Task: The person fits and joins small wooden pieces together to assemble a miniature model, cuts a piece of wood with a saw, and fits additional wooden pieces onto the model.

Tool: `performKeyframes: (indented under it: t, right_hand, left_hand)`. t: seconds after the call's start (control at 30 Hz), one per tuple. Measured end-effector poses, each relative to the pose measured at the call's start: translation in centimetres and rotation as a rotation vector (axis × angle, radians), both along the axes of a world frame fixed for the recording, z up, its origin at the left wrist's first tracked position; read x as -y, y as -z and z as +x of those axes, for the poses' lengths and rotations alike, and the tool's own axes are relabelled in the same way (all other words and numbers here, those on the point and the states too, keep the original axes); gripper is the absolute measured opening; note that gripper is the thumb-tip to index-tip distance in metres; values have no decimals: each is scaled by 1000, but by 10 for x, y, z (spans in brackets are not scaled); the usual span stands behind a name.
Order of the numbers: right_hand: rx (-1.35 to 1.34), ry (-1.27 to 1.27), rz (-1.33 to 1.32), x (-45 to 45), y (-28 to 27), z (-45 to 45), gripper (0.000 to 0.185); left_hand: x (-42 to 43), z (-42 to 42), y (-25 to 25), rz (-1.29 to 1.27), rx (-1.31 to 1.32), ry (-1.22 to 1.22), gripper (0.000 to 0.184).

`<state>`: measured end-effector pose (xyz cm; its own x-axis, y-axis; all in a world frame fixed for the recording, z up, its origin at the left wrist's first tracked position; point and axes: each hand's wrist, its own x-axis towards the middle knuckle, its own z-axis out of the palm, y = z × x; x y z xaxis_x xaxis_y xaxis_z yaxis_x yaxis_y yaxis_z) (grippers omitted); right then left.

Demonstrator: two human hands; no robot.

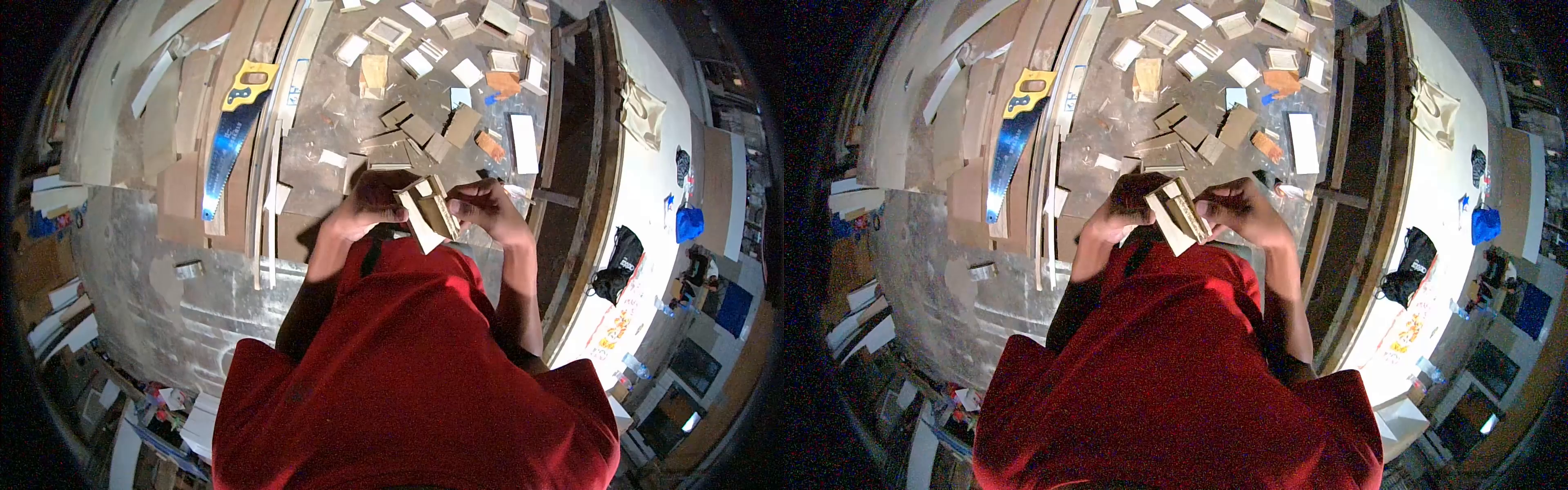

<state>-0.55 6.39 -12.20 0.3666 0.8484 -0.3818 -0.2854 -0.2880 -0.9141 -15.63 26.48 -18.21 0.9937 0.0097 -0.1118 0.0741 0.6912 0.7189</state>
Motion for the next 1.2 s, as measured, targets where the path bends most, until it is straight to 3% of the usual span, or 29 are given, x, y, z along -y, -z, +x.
performKeyframes:
  t: [0.23,0.33,0.53,0.7,0.9,1.2]
  right_hand:
    - [40,105,-13,-1,-30,-16,25]
    - [-69,136,-3,1,-37,-21,33]
    - [-85,94,23,1,-58,-31,31]
    - [-188,-50,160,3,-75,-33,26]
    - [-248,-43,162,16,-88,-37,30]
    - [-155,-81,211,32,-103,-37,27]
  left_hand:
    - [3,2,-4,-72,86,24,63]
    - [2,-3,5,-80,77,23,68]
    - [11,-9,6,-434,102,36,78]
    - [20,-2,-8,-579,242,128,83]
    - [27,-8,-29,-797,156,165,90]
    - [44,-5,-55,-630,238,19,78]
